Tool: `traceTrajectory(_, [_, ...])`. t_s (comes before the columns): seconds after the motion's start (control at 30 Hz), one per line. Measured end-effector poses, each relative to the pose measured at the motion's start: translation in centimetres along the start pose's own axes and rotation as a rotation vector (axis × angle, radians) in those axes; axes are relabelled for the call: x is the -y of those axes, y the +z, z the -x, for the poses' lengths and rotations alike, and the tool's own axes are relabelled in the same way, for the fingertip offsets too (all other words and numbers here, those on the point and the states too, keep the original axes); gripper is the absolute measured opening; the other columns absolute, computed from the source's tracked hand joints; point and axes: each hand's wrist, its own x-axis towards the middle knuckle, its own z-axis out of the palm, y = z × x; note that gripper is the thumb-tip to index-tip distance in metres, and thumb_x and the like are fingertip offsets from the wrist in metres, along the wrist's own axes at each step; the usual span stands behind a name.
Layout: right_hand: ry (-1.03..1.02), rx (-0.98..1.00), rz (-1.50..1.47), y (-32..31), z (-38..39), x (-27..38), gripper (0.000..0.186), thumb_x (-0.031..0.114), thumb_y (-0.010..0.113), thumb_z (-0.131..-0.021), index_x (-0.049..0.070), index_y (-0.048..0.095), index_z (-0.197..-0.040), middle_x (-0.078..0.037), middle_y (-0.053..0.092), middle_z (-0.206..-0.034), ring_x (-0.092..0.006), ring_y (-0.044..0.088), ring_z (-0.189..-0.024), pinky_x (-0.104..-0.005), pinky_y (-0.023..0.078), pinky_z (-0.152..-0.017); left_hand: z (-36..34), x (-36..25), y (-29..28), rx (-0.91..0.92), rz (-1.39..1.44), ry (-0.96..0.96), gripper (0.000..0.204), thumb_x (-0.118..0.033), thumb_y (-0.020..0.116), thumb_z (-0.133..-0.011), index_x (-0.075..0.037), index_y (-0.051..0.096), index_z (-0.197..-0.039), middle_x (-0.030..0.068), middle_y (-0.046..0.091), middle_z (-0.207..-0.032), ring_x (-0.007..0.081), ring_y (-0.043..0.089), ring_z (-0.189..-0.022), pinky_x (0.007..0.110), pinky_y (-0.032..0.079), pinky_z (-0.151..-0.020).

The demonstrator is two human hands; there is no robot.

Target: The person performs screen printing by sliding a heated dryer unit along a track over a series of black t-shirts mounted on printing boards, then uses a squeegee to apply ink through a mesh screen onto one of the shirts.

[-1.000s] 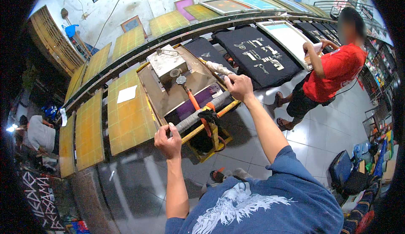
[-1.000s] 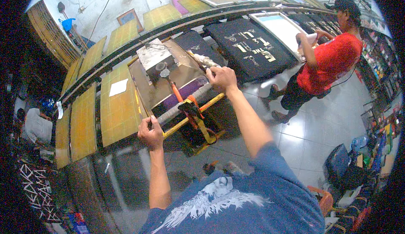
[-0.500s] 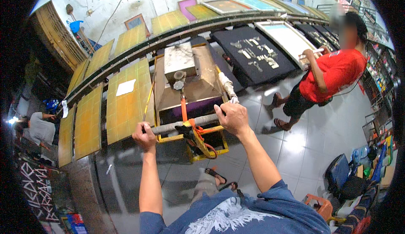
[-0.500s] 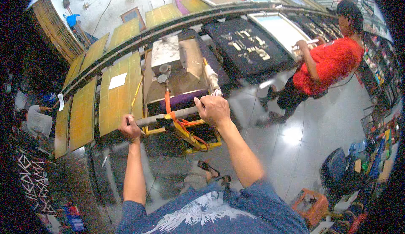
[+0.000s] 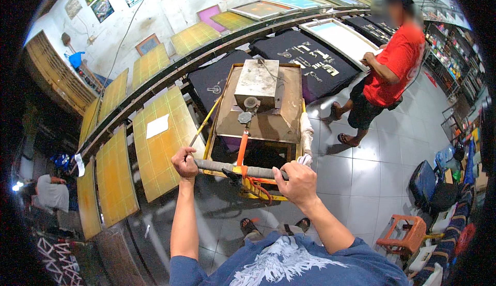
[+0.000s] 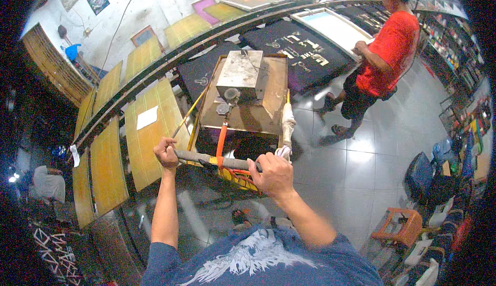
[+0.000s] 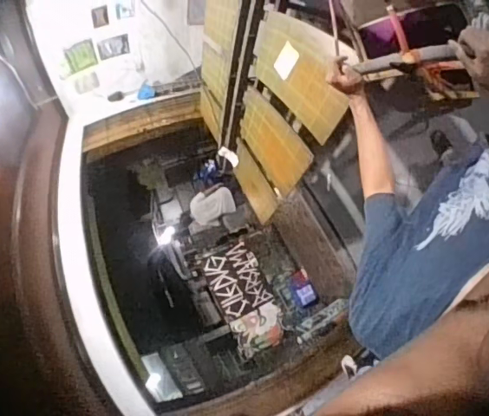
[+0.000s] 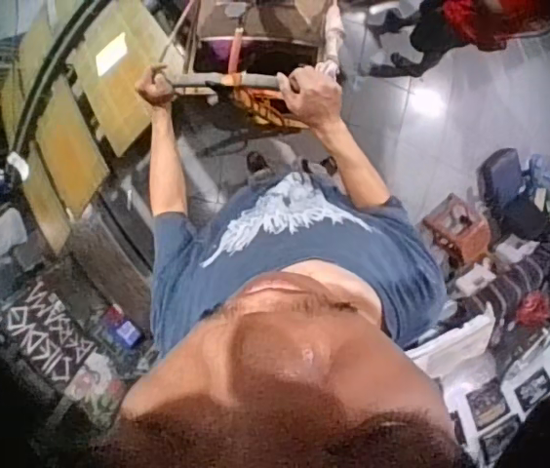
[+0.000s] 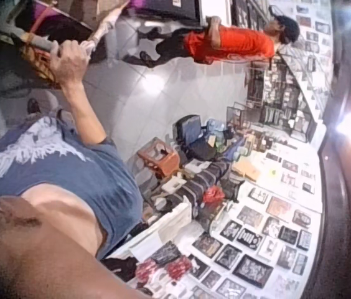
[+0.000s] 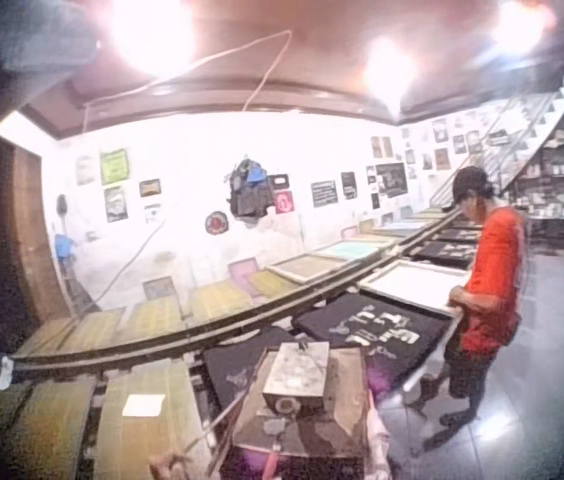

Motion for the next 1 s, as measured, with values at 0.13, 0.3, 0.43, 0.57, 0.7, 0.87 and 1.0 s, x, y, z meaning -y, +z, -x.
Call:
traceTrajectory(0.13, [0.039, -0.027, 0.06, 2.2, -0.8, 2.3, 0.038, 0.035, 0.072, -0.095, 0.01, 0.059, -0.068, -0.007, 0.058, -0.064, -0.0288, 0.061, -0.055, -0.0422, 0.049, -0.052, -1.4, 2.6, -1.0, -0.007, 0.033, 0.023, 0.023, -0.011, 0.046, -0.079, -0.001, 0.066, -0.077, 0.002, 0.047, -0.055, 0.0112, 0.043, -0.051, 0.031, 0.034, -0.051])
traceTrajectory(0.3, [0.146, -0.111, 0.159, 2.8, -0.5, 3.8, 0.042, 0.032, 0.072, -0.095, 0.011, 0.057, -0.062, -0.009, 0.059, -0.06, -0.0304, 0.061, -0.052, -0.0425, 0.048, -0.05, -1.5, 2.6, -1.1, -0.009, 0.053, 0.009, 0.017, -0.007, 0.049, -0.077, -0.001, 0.065, -0.074, 0.0029, 0.051, -0.057, 0.0119, 0.046, -0.052, 0.031, 0.036, -0.051])
traceTrajectory(0.43, [0.179, -0.172, 0.235, 3.2, -0.3, 4.8, 0.041, 0.03, 0.073, -0.093, 0.011, 0.055, -0.061, -0.01, 0.058, -0.059, -0.0317, 0.061, -0.052, -0.0439, 0.048, -0.05, -2.0, 3.7, -1.6, 0.045, 0.047, 0.121, 0.019, -0.014, 0.052, -0.076, -0.002, 0.065, -0.069, 0.0079, 0.056, -0.057, 0.0186, 0.054, -0.052, 0.034, 0.043, -0.054])
traceTrajectory(0.57, [0.212, -0.171, 0.285, 3.5, 0.1, 5.0, 0.041, 0.027, 0.072, -0.092, 0.01, 0.053, -0.06, -0.011, 0.057, -0.058, -0.0338, 0.06, -0.052, -0.0452, 0.048, -0.051, -2.6, 4.8, 0.0, 0.071, 0.128, 0.127, 0.021, -0.019, 0.052, -0.076, -0.004, 0.065, -0.069, 0.01, 0.057, -0.058, 0.024, 0.056, -0.052, 0.036, 0.044, -0.055])
traceTrajectory(0.7, [0.184, -0.206, 0.31, 4.9, -0.9, 5.2, 0.039, 0.025, 0.07, -0.093, 0.01, 0.053, -0.061, -0.012, 0.057, -0.059, -0.034, 0.061, -0.053, -0.0448, 0.048, -0.052, -3.5, 6.8, 0.8, 0.038, 0.179, 0.128, 0.018, -0.018, 0.053, -0.077, -0.004, 0.063, -0.071, 0.0097, 0.055, -0.056, 0.0212, 0.055, -0.05, 0.034, 0.043, -0.053])
traceTrajectory(0.87, [0.191, -0.214, 0.33, 5.2, -0.9, 5.1, 0.038, 0.024, 0.069, -0.093, 0.009, 0.053, -0.062, -0.012, 0.057, -0.06, -0.0337, 0.061, -0.054, -0.0451, 0.048, -0.053, -3.6, 6.2, 0.7, 0.036, 0.201, 0.153, 0.015, -0.012, 0.052, -0.075, -0.001, 0.062, -0.069, 0.0134, 0.055, -0.059, 0.0277, 0.056, -0.053, 0.037, 0.045, -0.055])
traceTrajectory(1.0, [0.16, -0.197, 0.303, 5.2, -1.0, 5.3, 0.038, 0.024, 0.068, -0.094, 0.009, 0.053, -0.062, -0.013, 0.057, -0.061, -0.034, 0.061, -0.055, -0.0458, 0.047, -0.053, -3.4, 6.3, 0.4, 0.024, 0.199, 0.123, 0.014, -0.01, 0.052, -0.074, 0.0, 0.061, -0.069, 0.0148, 0.057, -0.061, 0.0306, 0.057, -0.055, 0.039, 0.045, -0.055])
